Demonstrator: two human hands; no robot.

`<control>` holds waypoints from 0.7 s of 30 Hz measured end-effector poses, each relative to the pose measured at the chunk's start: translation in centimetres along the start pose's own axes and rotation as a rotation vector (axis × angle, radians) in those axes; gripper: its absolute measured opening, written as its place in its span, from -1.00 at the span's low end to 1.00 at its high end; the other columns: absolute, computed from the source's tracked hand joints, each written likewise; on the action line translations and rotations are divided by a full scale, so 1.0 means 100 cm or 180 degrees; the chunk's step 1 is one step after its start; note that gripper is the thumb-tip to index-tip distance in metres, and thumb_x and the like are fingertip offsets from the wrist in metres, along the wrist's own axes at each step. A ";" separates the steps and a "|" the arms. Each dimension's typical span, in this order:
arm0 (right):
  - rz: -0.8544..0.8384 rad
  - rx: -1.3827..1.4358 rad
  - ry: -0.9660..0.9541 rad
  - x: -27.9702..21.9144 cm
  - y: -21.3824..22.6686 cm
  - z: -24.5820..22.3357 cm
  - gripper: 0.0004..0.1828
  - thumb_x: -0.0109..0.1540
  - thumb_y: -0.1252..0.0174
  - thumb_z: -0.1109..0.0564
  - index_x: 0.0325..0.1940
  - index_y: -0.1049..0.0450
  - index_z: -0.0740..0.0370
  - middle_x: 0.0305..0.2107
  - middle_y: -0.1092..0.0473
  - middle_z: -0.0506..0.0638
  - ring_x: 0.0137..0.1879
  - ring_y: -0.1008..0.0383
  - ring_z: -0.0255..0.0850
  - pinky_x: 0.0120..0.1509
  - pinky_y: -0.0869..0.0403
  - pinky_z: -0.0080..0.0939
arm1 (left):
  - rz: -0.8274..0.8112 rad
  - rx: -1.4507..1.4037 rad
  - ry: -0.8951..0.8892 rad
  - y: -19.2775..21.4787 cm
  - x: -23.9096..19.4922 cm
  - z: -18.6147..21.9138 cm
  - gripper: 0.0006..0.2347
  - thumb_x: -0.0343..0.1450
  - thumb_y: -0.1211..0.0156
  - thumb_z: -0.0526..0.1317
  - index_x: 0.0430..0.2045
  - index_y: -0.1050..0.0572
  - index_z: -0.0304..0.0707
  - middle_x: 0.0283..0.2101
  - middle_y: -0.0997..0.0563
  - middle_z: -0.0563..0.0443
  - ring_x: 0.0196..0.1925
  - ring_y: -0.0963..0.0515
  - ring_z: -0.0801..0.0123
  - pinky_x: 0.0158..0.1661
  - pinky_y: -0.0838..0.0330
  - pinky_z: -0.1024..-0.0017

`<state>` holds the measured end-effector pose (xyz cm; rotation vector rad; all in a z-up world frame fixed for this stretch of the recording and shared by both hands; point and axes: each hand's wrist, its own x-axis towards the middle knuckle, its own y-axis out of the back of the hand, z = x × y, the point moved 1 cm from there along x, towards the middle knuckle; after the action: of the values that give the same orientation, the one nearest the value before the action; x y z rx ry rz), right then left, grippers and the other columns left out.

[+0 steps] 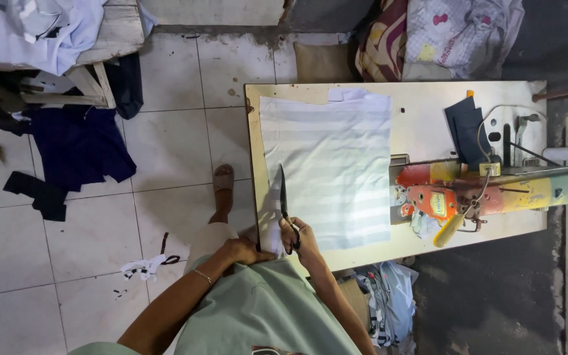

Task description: Trimming and cutting striped fabric pieces using scissors on a workbench in a sewing factory.

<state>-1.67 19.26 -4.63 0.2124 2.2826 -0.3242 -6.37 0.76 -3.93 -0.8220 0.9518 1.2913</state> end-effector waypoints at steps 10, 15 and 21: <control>-0.0118 -0.0017 -0.0151 0.012 -0.019 -0.043 -0.33 0.28 -0.23 -0.41 -0.09 -0.36 0.29 -0.70 -0.18 -0.03 -0.61 -0.29 -0.20 -0.45 -0.37 -0.27 | 0.0025 0.0164 0.0038 -0.012 0.032 -0.010 0.00 0.25 0.33 0.62 0.36 -0.25 -0.27 0.42 -0.27 -0.24 0.48 -0.25 0.12 0.41 -0.16 0.22; 0.0062 -0.0093 -0.0142 0.032 -0.008 -0.033 -0.47 0.26 -0.36 -0.24 -0.14 -0.45 0.28 -0.72 -0.21 -0.02 -0.71 -0.31 -0.22 -0.58 -0.33 -0.37 | 0.0025 -0.0039 -0.0119 0.013 -0.032 0.011 -0.07 0.29 0.27 0.55 0.35 -0.28 -0.25 0.41 -0.31 -0.22 0.47 -0.26 0.09 0.41 -0.15 0.18; -0.0110 -0.0076 -0.0321 0.033 -0.027 -0.069 -0.24 0.25 -0.20 -0.49 0.05 -0.37 0.27 -0.61 -0.21 -0.03 -0.56 -0.38 -0.22 -0.39 -0.44 -0.30 | 0.0064 -0.0223 -0.0097 0.006 -0.020 0.010 -0.04 0.25 0.18 0.56 0.36 -0.28 -0.26 0.39 -0.33 -0.23 0.46 -0.28 0.06 0.39 -0.16 0.12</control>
<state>-9.41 18.90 -2.19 0.1414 2.1914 -0.3181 -6.90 0.90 -1.73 -0.8464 0.8971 1.3574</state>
